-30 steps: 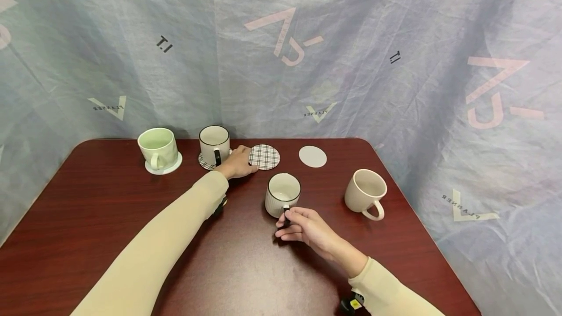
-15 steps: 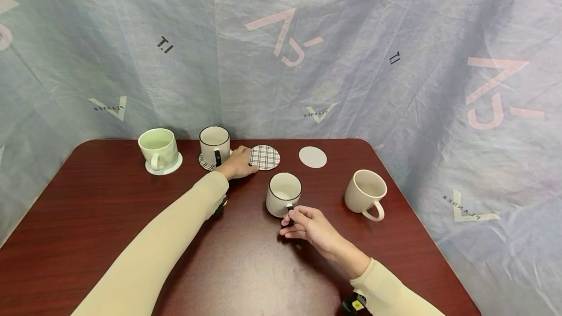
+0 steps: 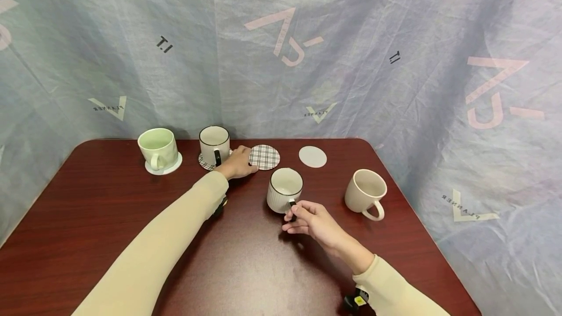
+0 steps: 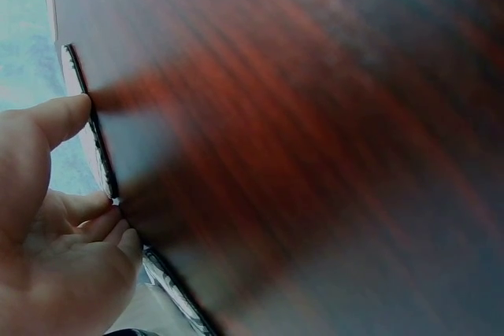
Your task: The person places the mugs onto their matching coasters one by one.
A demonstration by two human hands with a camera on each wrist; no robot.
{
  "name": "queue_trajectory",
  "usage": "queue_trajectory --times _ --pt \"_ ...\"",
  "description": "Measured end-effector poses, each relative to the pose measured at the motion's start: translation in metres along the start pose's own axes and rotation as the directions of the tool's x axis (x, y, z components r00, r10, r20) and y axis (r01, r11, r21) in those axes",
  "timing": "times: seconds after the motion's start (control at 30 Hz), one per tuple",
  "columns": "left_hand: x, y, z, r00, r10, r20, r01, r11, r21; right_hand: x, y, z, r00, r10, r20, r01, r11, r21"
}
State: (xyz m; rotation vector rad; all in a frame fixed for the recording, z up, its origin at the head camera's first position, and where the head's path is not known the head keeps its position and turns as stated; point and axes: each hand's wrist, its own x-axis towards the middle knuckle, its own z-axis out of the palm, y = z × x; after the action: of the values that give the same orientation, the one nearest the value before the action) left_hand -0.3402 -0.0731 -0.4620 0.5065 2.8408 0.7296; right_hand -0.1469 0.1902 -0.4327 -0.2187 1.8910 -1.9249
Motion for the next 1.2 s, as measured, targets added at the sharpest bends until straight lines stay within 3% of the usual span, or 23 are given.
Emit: queue_trajectory --times 0.43,0.83,1.2 --pt "0.009 -0.009 0.008 1.000 -0.015 0.024 0.016 1.000 -0.014 0.008 -0.014 0.000 0.999 -0.026 -0.040 0.026 1.000 -0.003" --pt "0.003 -0.006 -0.001 1.000 -0.011 0.000 0.011 1.000 -0.003 0.019 -0.034 -0.006 0.996 -0.059 -0.065 0.058 0.998 -0.027" --pt "0.003 -0.004 0.002 1.000 -0.006 0.011 0.006 1.000 -0.022 0.028 -0.039 -0.010 0.994 -0.071 -0.086 0.070 0.998 -0.005"
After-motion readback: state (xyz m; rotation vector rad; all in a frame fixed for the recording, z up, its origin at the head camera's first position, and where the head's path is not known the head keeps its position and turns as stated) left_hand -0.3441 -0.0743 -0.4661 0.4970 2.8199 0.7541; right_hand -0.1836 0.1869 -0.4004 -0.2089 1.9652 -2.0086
